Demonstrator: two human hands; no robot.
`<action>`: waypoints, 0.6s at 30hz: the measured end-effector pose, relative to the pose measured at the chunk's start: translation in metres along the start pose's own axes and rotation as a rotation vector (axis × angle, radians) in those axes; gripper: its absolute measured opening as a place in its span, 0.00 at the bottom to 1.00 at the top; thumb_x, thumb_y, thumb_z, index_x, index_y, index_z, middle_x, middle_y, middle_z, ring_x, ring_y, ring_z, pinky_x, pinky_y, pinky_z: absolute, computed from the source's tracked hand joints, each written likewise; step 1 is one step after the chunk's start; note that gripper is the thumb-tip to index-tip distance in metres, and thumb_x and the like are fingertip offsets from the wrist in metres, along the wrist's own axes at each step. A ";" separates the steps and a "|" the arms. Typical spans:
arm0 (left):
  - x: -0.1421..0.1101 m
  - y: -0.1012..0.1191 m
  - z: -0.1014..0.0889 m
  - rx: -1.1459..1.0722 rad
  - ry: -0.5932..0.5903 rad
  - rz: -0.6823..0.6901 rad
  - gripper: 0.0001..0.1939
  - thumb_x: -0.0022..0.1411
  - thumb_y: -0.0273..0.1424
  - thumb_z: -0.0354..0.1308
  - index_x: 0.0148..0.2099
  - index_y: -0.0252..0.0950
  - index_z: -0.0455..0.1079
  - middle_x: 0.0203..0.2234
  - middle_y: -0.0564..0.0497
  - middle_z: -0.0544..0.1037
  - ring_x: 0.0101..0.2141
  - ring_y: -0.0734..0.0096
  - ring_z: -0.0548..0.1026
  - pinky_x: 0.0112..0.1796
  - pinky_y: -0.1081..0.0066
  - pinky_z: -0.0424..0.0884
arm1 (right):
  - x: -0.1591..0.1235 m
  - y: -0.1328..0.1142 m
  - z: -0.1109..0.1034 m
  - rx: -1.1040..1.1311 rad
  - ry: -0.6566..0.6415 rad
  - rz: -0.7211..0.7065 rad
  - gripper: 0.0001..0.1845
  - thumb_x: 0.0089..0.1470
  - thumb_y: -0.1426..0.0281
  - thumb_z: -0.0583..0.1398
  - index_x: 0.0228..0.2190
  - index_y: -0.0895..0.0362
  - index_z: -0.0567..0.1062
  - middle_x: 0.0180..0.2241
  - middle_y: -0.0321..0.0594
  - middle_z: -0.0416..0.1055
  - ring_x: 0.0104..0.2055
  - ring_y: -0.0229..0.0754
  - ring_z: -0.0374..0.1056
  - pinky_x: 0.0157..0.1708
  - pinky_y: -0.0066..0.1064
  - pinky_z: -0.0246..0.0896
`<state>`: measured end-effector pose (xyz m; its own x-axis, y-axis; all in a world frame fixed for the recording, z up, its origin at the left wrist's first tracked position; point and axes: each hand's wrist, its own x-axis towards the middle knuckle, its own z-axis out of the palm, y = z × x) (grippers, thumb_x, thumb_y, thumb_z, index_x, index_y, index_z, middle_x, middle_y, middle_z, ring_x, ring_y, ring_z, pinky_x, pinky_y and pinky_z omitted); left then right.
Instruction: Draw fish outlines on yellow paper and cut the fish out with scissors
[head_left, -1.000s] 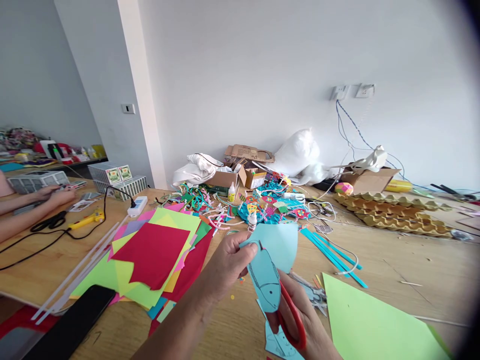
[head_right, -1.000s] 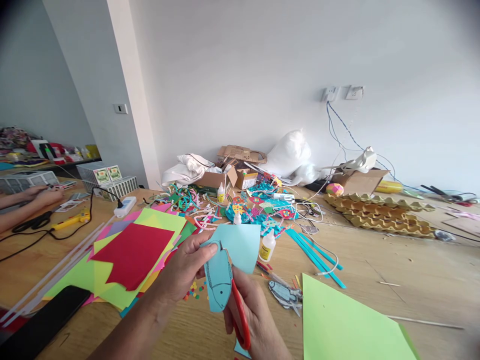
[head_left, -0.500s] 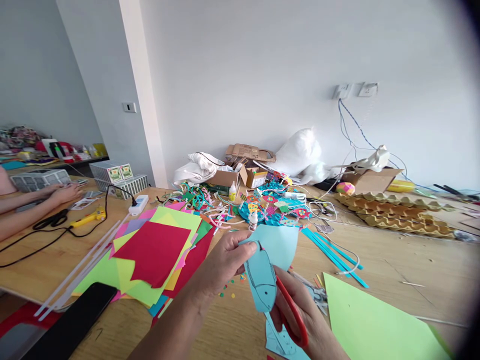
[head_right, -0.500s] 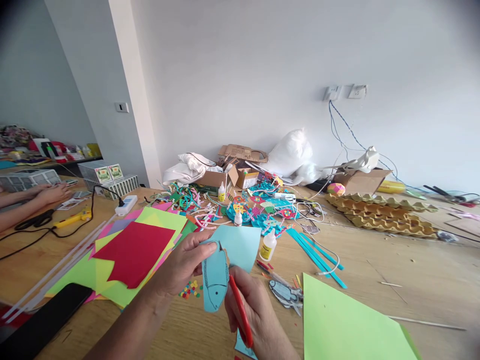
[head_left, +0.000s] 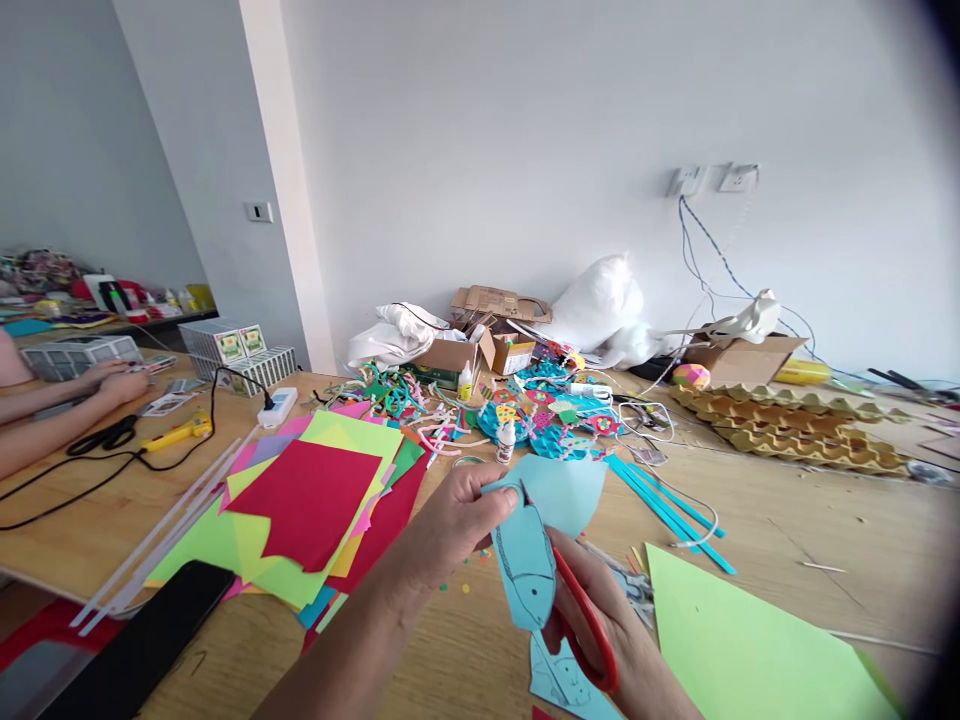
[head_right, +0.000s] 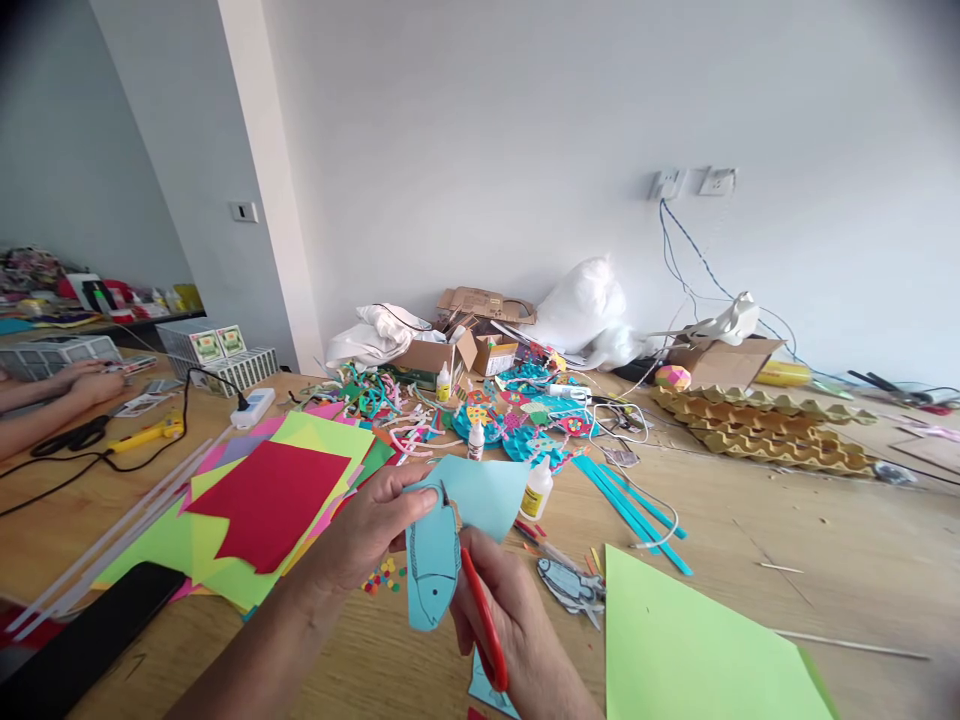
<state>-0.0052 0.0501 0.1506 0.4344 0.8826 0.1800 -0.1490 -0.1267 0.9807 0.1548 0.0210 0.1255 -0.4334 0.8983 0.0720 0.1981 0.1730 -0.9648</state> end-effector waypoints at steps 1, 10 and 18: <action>0.000 0.000 0.000 0.001 -0.003 0.001 0.13 0.60 0.38 0.50 0.28 0.35 0.58 0.18 0.59 0.55 0.18 0.81 0.50 0.19 0.78 0.48 | 0.000 0.001 0.000 -0.009 0.002 -0.001 0.26 0.56 0.46 0.46 0.22 0.55 0.62 0.13 0.28 0.56 0.16 0.33 0.53 0.18 0.25 0.47; -0.001 0.001 -0.004 0.010 -0.019 -0.056 0.12 0.58 0.39 0.51 0.30 0.34 0.61 0.19 0.59 0.55 0.19 0.81 0.50 0.20 0.78 0.48 | 0.001 0.006 -0.002 -0.010 -0.007 -0.030 0.28 0.55 0.44 0.46 0.20 0.54 0.60 0.12 0.27 0.54 0.14 0.32 0.49 0.15 0.24 0.46; -0.001 -0.002 -0.011 0.002 -0.049 -0.062 0.12 0.58 0.38 0.52 0.32 0.34 0.62 0.19 0.58 0.55 0.19 0.81 0.51 0.20 0.78 0.48 | 0.000 0.008 -0.003 0.021 -0.040 -0.033 0.25 0.57 0.47 0.48 0.21 0.53 0.59 0.12 0.26 0.53 0.14 0.31 0.48 0.16 0.23 0.47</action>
<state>-0.0156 0.0542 0.1479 0.4853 0.8658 0.1223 -0.1185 -0.0735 0.9902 0.1586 0.0236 0.1190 -0.4740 0.8755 0.0940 0.1651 0.1933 -0.9671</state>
